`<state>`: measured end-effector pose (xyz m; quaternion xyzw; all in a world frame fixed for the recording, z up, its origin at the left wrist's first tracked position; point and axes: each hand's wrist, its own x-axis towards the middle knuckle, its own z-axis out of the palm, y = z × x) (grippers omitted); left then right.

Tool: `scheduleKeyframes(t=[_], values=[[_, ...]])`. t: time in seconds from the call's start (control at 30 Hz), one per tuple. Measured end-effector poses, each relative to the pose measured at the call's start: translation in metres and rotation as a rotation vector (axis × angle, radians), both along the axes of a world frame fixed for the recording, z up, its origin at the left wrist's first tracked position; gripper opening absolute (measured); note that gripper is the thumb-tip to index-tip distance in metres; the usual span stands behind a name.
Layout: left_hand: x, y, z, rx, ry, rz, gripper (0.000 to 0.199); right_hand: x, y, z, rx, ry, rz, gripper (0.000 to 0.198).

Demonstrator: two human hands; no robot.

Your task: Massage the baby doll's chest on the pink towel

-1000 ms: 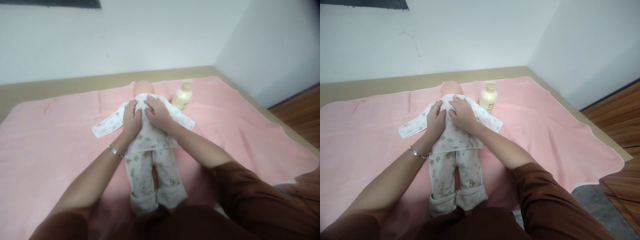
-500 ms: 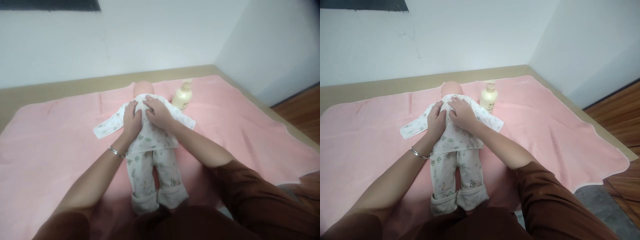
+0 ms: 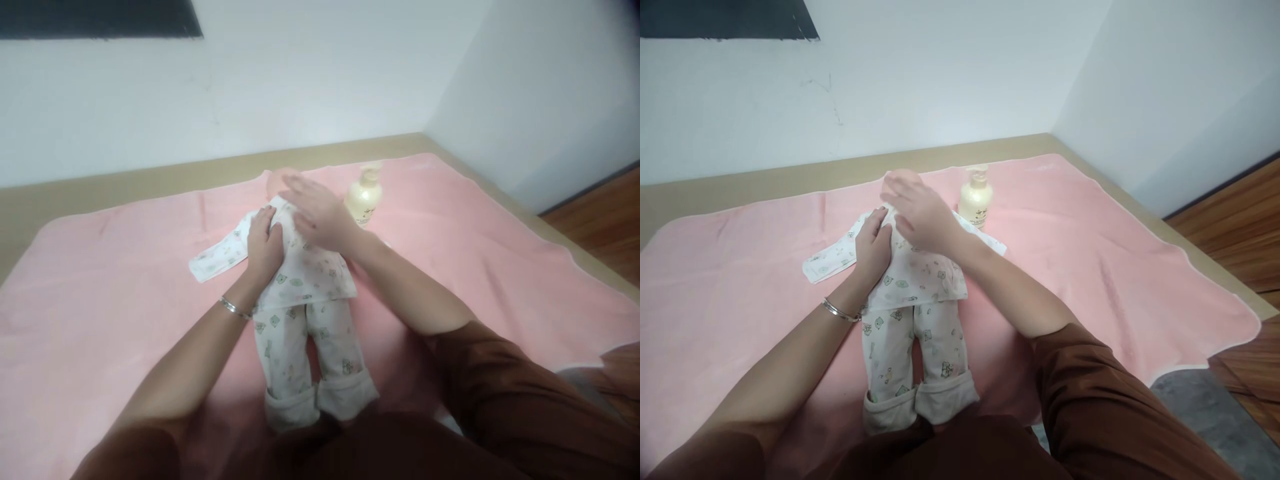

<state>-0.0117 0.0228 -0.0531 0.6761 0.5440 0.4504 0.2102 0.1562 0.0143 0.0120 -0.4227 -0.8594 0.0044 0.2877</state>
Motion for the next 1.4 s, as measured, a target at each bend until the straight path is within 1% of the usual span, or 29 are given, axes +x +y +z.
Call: scheduleKeyframes(t=[0.1, 0.17, 0.23, 0.33, 0.43, 0.53, 0.67, 0.8, 0.87, 0.93, 0.97, 1.03, 1.07, 1.13, 1.23, 1.33, 1.4], values=[[0.001, -0.001, 0.002, -0.031, -0.035, 0.050, 0.045, 0.030, 0.001, 0.035, 0.069, 0.063, -0.183, 0.050], [0.002, -0.002, 0.003, -0.035, -0.032, 0.047, 0.045, 0.052, 0.005, 0.049, 0.112, 0.094, -0.338, 0.052], [0.002, -0.002, 0.003, -0.040, -0.030, 0.045, 0.046, 0.072, 0.015, 0.051, 0.140, 0.115, -0.477, 0.057], [0.002, -0.002, 0.001, -0.026, -0.044, 0.043, 0.043, 0.095, 0.034, 0.039, 0.127, 0.107, -0.584, 0.064], [0.002, -0.001, -0.001, 0.006, -0.074, 0.049, 0.043, 0.103, 0.050, 0.022, 0.052, 0.054, -0.588, 0.072], [0.001, -0.002, -0.002, 0.030, -0.075, 0.037, 0.050, 0.099, 0.055, 0.014, -0.012, 0.033, -0.579, 0.077], [0.002, -0.004, 0.004, 0.062, -0.028, 0.010, 0.056, 0.087, 0.047, 0.017, -0.056, 0.053, -0.611, 0.078], [0.013, -0.014, 0.022, 0.088, -0.055, -0.039, 0.057, 0.085, 0.041, 0.022, -0.089, 0.123, -0.594, 0.079], [0.025, -0.018, 0.033, 0.059, -0.109, -0.081, 0.059, 0.085, 0.040, 0.023, -0.097, 0.148, -0.591, 0.079], [0.039, -0.018, 0.046, -0.005, -0.154, -0.166, 0.067, 0.086, 0.040, 0.025, -0.115, 0.151, -0.601, 0.078], [0.047, -0.016, 0.052, -0.059, -0.168, -0.229, 0.073, 0.086, 0.039, 0.026, -0.127, 0.147, -0.608, 0.077], [0.063, -0.008, 0.065, -0.217, -0.211, -0.363, 0.082, 0.085, 0.038, 0.029, -0.152, 0.138, -0.620, 0.073], [0.071, -0.003, 0.072, -0.301, -0.256, -0.411, 0.083, 0.085, 0.037, 0.031, -0.161, 0.133, -0.622, 0.070], [0.084, 0.007, 0.087, -0.442, -0.425, -0.472, 0.079, 0.084, 0.035, 0.034, -0.175, 0.126, -0.622, 0.063], [0.100, 0.016, 0.108, -0.617, -0.833, -0.551, 0.070, 0.082, 0.032, 0.040, -0.188, 0.109, -0.616, 0.055], [0.113, 0.015, 0.122, -0.792, -1.238, -0.554, 0.065, 0.081, 0.031, 0.044, -0.203, 0.092, -0.632, 0.050], [0.119, 0.012, 0.126, -0.862, -1.397, -0.528, 0.062, 0.081, 0.031, 0.046, -0.232, 0.096, -0.645, 0.046]])
